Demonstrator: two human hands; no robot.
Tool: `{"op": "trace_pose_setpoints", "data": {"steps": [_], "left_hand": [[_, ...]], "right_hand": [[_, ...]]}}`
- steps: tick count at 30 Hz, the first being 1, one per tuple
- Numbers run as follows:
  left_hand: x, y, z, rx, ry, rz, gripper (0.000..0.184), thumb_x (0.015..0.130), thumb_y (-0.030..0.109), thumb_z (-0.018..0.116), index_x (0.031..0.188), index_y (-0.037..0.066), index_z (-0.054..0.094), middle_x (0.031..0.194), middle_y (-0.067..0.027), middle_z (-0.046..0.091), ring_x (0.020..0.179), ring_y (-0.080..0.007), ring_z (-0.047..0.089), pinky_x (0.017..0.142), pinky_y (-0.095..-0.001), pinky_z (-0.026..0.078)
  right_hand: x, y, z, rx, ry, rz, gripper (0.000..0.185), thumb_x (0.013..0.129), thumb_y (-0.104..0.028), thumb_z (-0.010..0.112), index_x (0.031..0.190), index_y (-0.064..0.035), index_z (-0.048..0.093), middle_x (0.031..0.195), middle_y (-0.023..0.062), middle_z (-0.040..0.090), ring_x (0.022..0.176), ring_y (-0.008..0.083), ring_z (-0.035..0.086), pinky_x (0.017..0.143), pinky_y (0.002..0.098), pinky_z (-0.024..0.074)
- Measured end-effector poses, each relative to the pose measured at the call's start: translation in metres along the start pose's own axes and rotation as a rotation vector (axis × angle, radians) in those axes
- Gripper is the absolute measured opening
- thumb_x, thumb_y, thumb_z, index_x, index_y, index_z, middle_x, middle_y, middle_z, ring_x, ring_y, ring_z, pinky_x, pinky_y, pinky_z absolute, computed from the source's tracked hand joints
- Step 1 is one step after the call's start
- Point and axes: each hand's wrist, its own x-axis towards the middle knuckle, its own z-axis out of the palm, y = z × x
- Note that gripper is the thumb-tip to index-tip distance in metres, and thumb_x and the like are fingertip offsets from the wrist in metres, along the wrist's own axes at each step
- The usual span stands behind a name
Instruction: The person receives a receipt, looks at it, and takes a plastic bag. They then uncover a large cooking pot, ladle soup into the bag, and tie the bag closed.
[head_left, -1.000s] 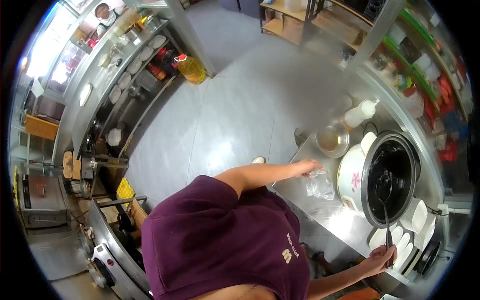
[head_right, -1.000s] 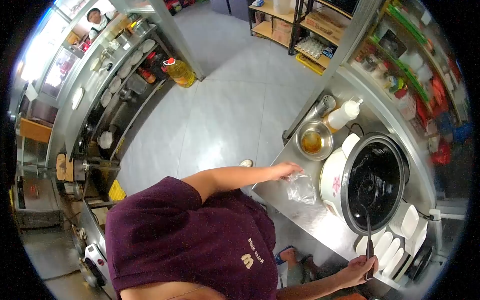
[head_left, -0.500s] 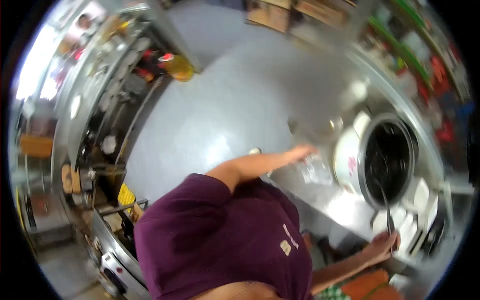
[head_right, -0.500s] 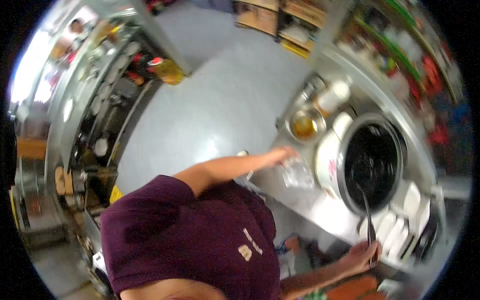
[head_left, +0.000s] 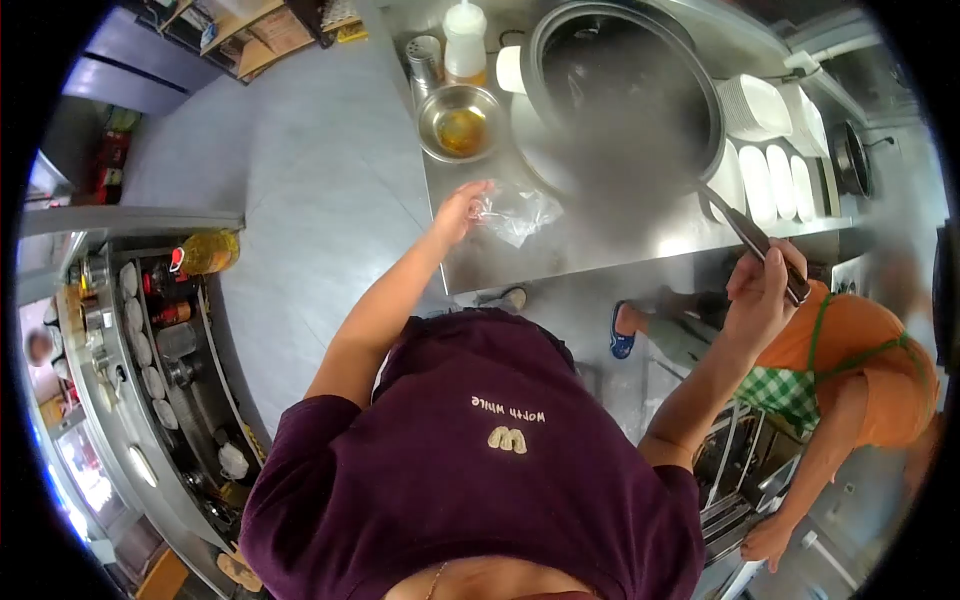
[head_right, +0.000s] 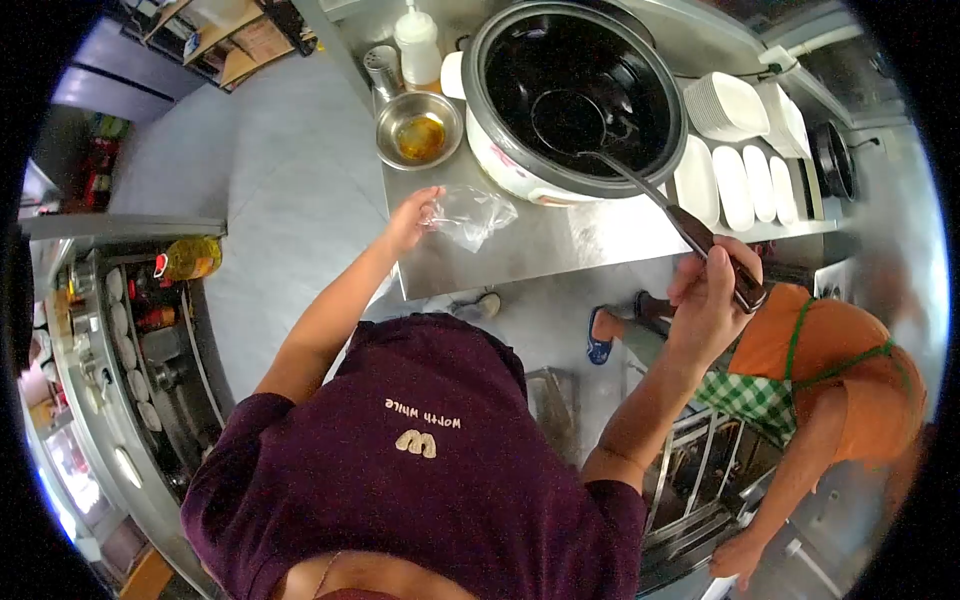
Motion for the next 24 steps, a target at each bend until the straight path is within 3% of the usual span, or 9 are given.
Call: {"op": "trace_pose_setpoints", "data": {"steps": [2,3,10,13,16,17,21,24], "left_hand": [[-0.001,0.002,0.003,-0.001,0.002,-0.001,0.024,0.084,0.024,0.054,0.101,0.007,0.057,0.066,0.0062,0.049,0.051,-0.0039,0.04,0.05,-0.0204,0.038],[-0.001,0.002,0.011,0.039,0.109,0.008,0.021,0.088,0.027,0.049,0.097,0.011,0.058,0.056,0.0096,0.037,0.049,-0.0029,0.037,0.051,-0.0209,0.039],[-0.01,0.011,0.019,0.055,0.067,0.008,0.023,0.087,0.027,0.051,0.1,0.01,0.058,0.057,0.0101,0.038,0.05,-0.0022,0.038,0.052,-0.0207,0.04],[-0.012,0.01,0.017,0.083,0.034,0.027,0.024,0.087,0.026,0.052,0.102,0.009,0.058,0.057,0.0097,0.038,0.05,-0.0022,0.037,0.052,-0.021,0.04],[-0.01,0.011,0.02,0.086,0.033,0.033,0.024,0.087,0.026,0.051,0.103,0.009,0.058,0.059,0.0092,0.039,0.05,-0.0024,0.036,0.052,-0.0206,0.039],[-0.012,0.012,0.022,0.086,0.03,0.036,0.024,0.087,0.026,0.051,0.103,0.009,0.058,0.06,0.009,0.04,0.049,-0.0024,0.036,0.052,-0.0203,0.038],[-0.018,0.017,0.027,0.074,-0.056,0.062,0.025,0.087,0.026,0.051,0.103,0.008,0.058,0.062,0.0086,0.04,0.05,-0.0023,0.036,0.051,-0.0193,0.036],[-0.011,0.015,0.021,0.076,-0.088,0.068,0.025,0.087,0.025,0.052,0.103,0.007,0.057,0.065,0.0064,0.044,0.054,-0.0035,0.04,0.051,-0.0197,0.037]], "right_hand": [[-0.003,-0.003,-0.002,0.001,0.01,-0.01,0.016,0.082,-0.013,0.055,0.092,-0.0001,0.054,0.06,0.0093,0.056,0.036,0.0114,0.044,0.032,0.0215,0.0328],[-0.005,-0.004,-0.004,0.003,0.012,-0.014,0.016,0.083,-0.013,0.055,0.092,-0.0001,0.054,0.06,0.0096,0.056,0.036,0.0114,0.043,0.032,0.0215,0.033],[-0.02,-0.011,-0.007,0.041,0.009,-0.02,0.015,0.082,-0.012,0.051,0.092,-0.0002,0.052,0.061,0.0111,0.055,0.036,0.0116,0.043,0.031,0.0211,0.0332],[-0.025,-0.008,-0.01,0.119,-0.097,-0.051,0.015,0.081,-0.012,0.052,0.091,-0.0003,0.052,0.062,0.0112,0.054,0.037,0.0128,0.043,0.03,0.0217,0.0333],[-0.032,-0.002,-0.005,0.066,0.037,0.014,0.017,0.08,-0.014,0.055,0.09,-0.0004,0.051,0.063,0.0112,0.053,0.039,0.0139,0.045,0.031,0.0224,0.0339],[-0.034,0.0,-0.008,0.139,-0.061,0.024,0.019,0.078,-0.014,0.057,0.089,-0.0002,0.051,0.067,0.0116,0.053,0.04,0.0143,0.047,0.031,0.0227,0.0346],[-0.043,0.011,-0.007,0.148,-0.023,0.094,0.021,0.076,-0.015,0.06,0.088,0.0,0.05,0.062,0.0102,0.052,0.038,0.0132,0.042,0.033,0.0225,0.0318],[-0.046,0.021,-0.009,0.19,-0.141,0.068,0.022,0.077,-0.016,0.06,0.087,0.0,0.049,0.058,0.0098,0.05,0.037,0.0127,0.04,0.034,0.0225,0.0305]]}}
